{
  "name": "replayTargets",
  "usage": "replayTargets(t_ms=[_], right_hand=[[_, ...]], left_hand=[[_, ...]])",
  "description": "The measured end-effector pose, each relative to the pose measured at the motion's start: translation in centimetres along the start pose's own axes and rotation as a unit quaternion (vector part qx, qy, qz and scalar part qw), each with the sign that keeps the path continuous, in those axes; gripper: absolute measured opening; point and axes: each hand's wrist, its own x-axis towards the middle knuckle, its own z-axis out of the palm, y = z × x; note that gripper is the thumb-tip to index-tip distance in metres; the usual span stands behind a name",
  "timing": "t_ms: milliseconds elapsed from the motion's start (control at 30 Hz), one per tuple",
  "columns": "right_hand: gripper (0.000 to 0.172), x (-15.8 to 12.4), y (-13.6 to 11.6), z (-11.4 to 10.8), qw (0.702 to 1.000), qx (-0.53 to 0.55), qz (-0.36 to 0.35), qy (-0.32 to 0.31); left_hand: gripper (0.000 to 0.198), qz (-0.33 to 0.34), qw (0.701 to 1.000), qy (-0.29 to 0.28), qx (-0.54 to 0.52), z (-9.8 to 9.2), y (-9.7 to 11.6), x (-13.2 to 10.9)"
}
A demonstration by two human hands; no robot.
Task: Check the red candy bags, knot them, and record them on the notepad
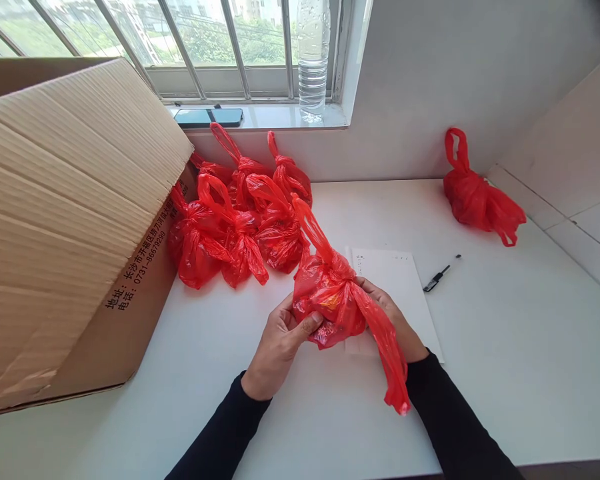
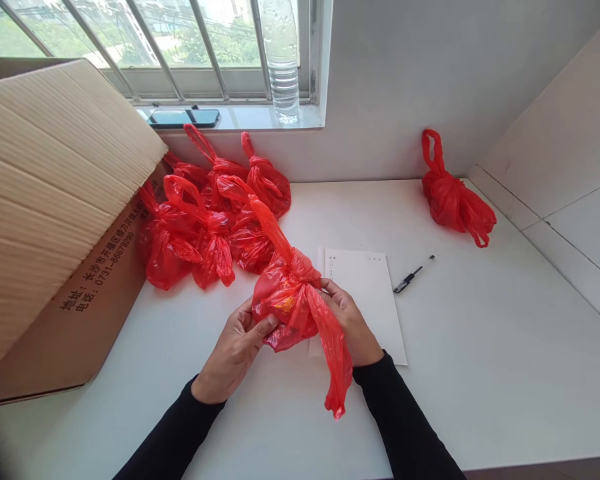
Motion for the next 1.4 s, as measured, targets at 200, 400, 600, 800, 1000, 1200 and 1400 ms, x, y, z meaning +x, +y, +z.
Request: replayTargets(t_ms=[200,400,600,800,1000,1200,1400], right_hand=[[0.029,0.1,-0.1,-0.1,1.000,-0.009,-0.002,0.003],[0.025,-0.5,-0.8,1.1,1.000,0.000,0.015,0.017],[0.026,-0.5,-0.7,1.3,1.000,-0.016,0.004,0.009],[0.025,-0.5,-0.8,1.3,1.000,-0.015,-0.001,0.010],[0.020,-0.3,-0.1,1.0,0.999,-0.017,-0.033,0.007],[0.029,-0.6,-0.3,1.2,0.996,-0.080,-0.030,-0.020],[0.077,-1.1,-0.4,1.2,0.986,-0.101,-0.011,-0.131]], left_hand=[[0.046,-0.019,0.998,-0.053,-0.023,0.1,0.4,-0.2],[0.055,-0.024,0.998,-0.055,0.002,0.3,0.3,-0.1],[0.043,-0.028,0.999,-0.023,0.015,-0.1,0.1,-0.1],[0.039,-0.045,0.999,-0.026,-0.005,-0.2,0.0,-0.1],[0.053,-0.044,0.993,-0.044,-0.097,-0.2,0.3,-0.4],[0.050,-0.026,0.997,0.004,-0.079,0.2,0.5,-0.4],[0.054,0.006,0.990,0.081,-0.118,0.1,0.2,-0.4]])
